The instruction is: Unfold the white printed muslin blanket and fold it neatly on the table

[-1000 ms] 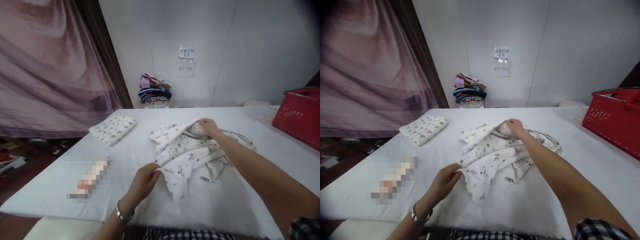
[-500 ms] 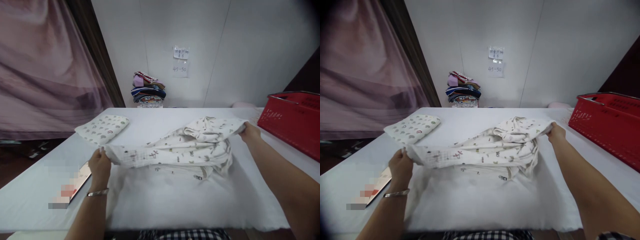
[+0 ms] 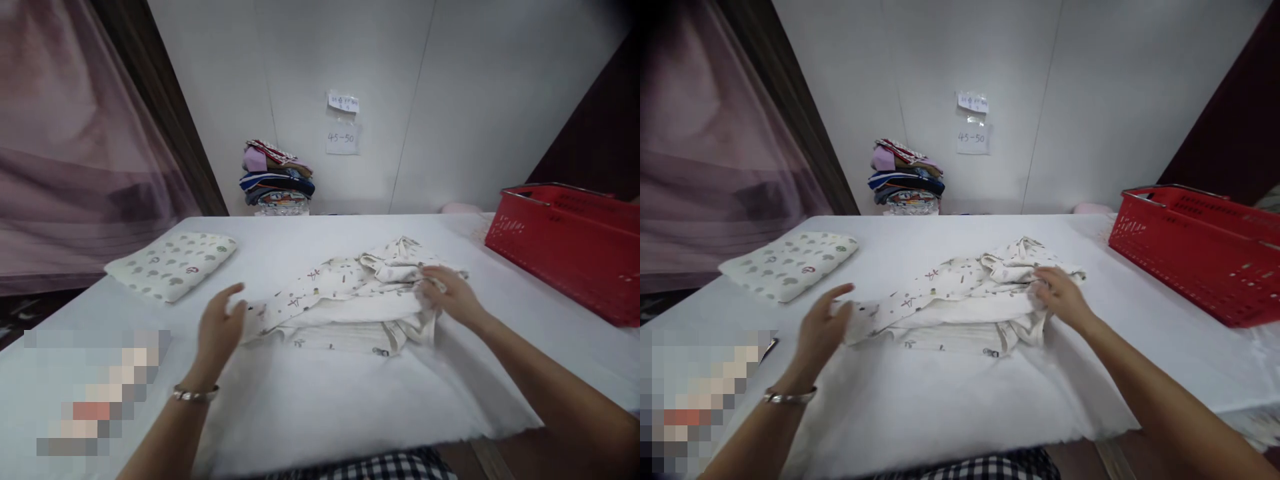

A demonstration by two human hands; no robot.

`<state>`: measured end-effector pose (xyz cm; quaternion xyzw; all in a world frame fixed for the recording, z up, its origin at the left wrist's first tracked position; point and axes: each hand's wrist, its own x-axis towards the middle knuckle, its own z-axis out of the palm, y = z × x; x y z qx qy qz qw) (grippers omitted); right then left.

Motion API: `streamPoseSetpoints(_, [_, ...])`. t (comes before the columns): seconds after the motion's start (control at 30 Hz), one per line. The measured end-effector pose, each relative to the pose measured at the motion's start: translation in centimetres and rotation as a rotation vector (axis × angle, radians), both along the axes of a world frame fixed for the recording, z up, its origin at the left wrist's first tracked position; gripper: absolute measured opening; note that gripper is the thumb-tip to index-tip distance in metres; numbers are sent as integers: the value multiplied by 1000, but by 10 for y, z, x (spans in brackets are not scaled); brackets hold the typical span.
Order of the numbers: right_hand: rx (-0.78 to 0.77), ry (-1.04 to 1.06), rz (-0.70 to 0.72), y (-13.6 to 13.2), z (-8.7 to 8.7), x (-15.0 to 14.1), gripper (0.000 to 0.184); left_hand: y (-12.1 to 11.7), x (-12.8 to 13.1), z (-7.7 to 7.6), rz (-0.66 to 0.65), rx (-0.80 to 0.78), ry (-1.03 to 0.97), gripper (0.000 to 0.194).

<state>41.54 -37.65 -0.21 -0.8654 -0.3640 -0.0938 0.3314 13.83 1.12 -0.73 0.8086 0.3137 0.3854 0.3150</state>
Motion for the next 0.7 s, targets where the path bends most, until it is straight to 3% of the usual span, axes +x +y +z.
streamPoseSetpoints(0.1, [-226,11,234,16,-4,-25,53,-52,31,-3,-395,300,148,43])
streamPoseSetpoints(0.17, [-317,-19,278,21,-4,-31,58,-85,52,-9,-569,415,262,54])
streamPoseSetpoints(0.23, [-354,-21,294,23,-1,-31,52,-107,70,-14,-658,479,332,55])
streamPoseSetpoints(0.3, [-348,-11,312,21,4,-27,46,-116,82,-14,-700,480,408,37])
streamPoseSetpoints(0.4, [-292,-9,256,9,5,-10,40,-106,90,0,-637,361,409,23])
streamPoseSetpoints(0.6, [-284,91,51,-35,-24,42,40,-58,80,52,-295,218,58,24])
streamPoseSetpoints(0.7, [-269,65,-14,-41,-33,50,46,-45,73,64,-167,121,-72,26])
